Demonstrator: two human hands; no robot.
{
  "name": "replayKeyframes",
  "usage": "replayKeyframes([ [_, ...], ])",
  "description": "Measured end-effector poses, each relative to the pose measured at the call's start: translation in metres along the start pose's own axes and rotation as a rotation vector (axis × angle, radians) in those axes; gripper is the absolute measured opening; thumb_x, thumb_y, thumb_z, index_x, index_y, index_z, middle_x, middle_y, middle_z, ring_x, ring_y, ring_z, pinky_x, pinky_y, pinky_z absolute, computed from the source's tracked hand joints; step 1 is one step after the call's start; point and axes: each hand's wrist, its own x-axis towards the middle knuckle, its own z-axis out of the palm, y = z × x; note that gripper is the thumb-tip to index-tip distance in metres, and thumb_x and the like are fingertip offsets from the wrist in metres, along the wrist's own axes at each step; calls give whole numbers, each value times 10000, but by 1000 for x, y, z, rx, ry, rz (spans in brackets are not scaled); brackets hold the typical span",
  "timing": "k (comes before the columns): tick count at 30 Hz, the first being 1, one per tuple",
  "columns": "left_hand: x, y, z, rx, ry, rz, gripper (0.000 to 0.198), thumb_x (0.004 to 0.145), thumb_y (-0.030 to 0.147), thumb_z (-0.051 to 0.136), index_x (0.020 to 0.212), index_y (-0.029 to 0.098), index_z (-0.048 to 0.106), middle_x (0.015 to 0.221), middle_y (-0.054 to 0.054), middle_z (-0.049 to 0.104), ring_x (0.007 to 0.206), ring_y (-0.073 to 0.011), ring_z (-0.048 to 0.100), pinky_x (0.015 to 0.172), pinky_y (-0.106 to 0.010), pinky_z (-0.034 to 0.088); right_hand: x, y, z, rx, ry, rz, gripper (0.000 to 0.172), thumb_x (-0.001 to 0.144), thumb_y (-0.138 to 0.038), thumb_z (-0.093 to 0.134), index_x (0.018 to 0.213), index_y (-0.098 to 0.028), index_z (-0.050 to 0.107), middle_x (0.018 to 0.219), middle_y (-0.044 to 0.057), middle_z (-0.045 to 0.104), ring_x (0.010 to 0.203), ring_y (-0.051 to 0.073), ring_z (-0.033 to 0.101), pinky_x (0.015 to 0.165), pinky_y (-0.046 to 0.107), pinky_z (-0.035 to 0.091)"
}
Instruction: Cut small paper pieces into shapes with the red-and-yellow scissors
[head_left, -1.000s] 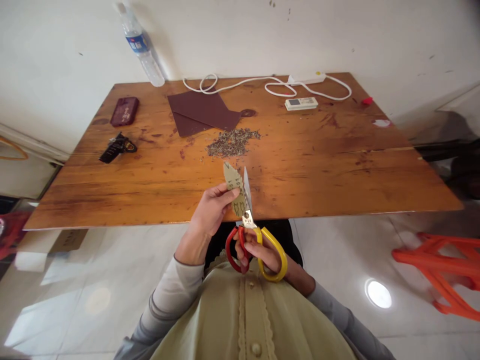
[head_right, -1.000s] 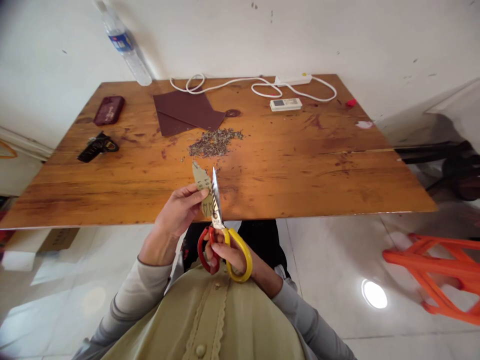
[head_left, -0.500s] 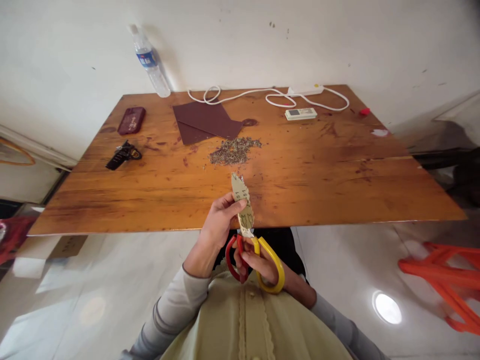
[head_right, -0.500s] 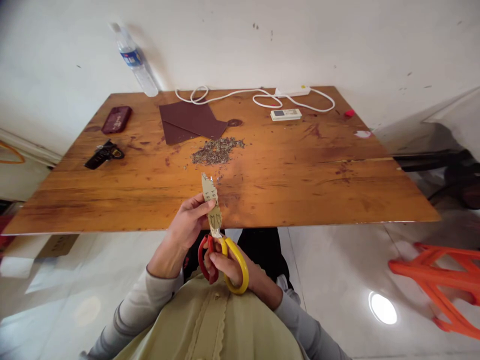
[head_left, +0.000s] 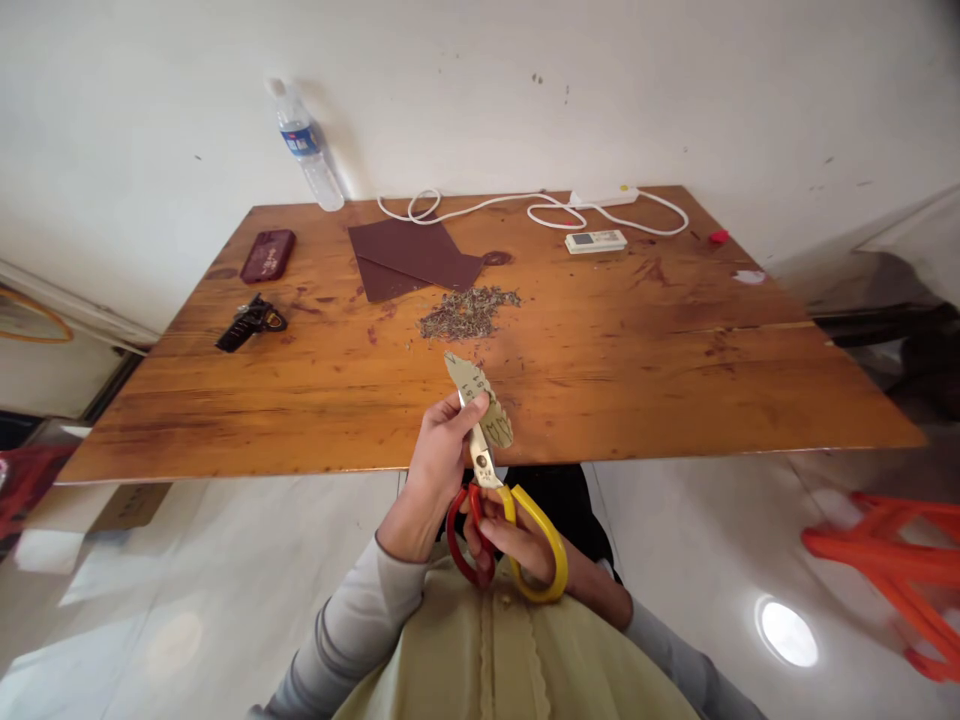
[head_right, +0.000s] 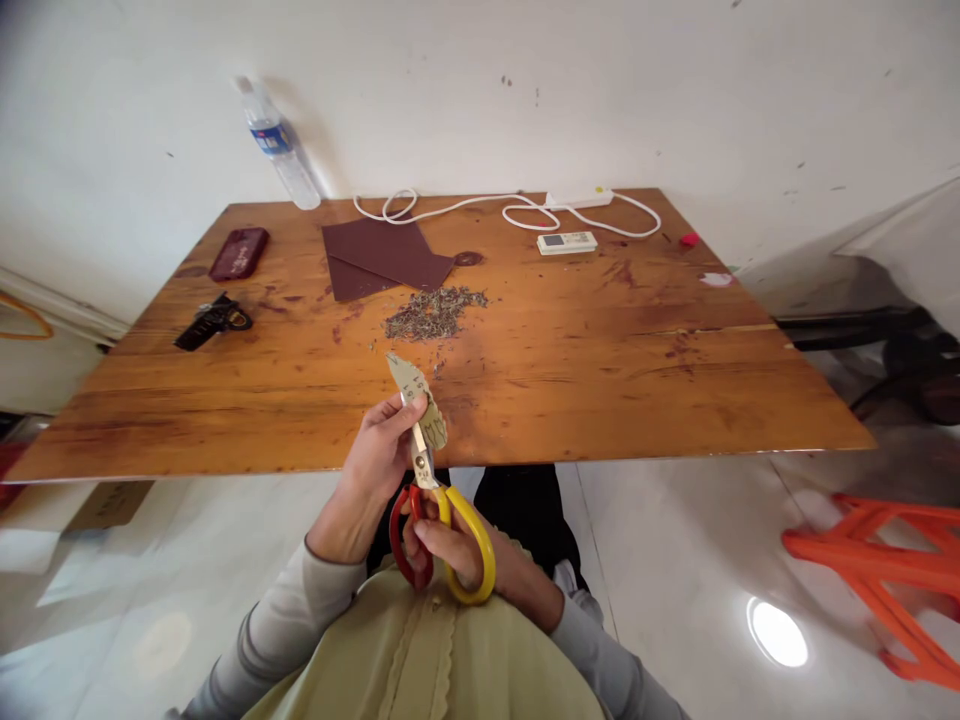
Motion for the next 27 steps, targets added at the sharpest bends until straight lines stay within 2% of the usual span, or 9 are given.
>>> replayKeyframes([
  [2, 3, -2, 3, -12, 48, 53, 376, 553, 423, 946, 616, 162, 683, 557, 20, 614, 516, -91, 533, 548, -231, 447, 0, -2, 3, 39, -1, 25, 470, 920, -652, 667, 906, -205, 523, 690, -30, 581, 535, 120, 554, 520, 249, 483],
  [4, 3, 1, 3, -8, 52, 40, 385, 542, 426, 952, 617, 155, 690, 570, 14, 626, 526, -90, 541, 555, -229, 454, 0, -2, 2, 63, -1, 38, 469, 918, -648, 673, 924, -203, 526, 691, -28, 593, 523, 120, 562, 517, 250, 491],
  [9, -4, 11, 0, 3, -68, -116, 372, 472, 298, 978, 670, 157, 696, 567, 40, 599, 480, -87, 507, 499, -240, 424, 1, 7, -6, 78, -11, -2, 413, 948, -592, 663, 937, -196, 547, 678, -25, 605, 500, 119, 563, 517, 249, 507],
  [11, -4, 9, 1, -5, -62, -101, 368, 474, 297, 974, 671, 162, 694, 562, 47, 589, 473, -85, 493, 499, -245, 423, 1, 10, -7, 81, -7, -14, 415, 947, -597, 660, 954, -196, 554, 682, -24, 604, 500, 121, 551, 511, 255, 519],
  [17, 9, -5, 6, 13, 44, 37, 392, 545, 453, 947, 614, 153, 705, 569, -10, 644, 539, -115, 561, 559, -253, 440, 1, 13, -3, 49, 32, -34, 434, 952, -620, 645, 957, -198, 541, 702, -12, 613, 511, 123, 558, 508, 255, 514],
  [23, 2, 2, 6, 13, -74, -53, 359, 484, 333, 979, 665, 152, 728, 605, 17, 642, 537, -99, 539, 573, -255, 461, 0, 9, -8, 134, 29, -61, 395, 929, -567, 699, 958, -200, 556, 676, -29, 598, 472, 114, 516, 459, 255, 524],
  [27, 4, -4, 10, -28, -7, 1, 369, 486, 374, 966, 632, 159, 704, 569, 24, 617, 514, -96, 520, 560, -255, 447, 0, 6, -5, 94, 24, -67, 399, 949, -572, 673, 922, -190, 561, 656, -23, 606, 475, 115, 554, 463, 241, 519],
])
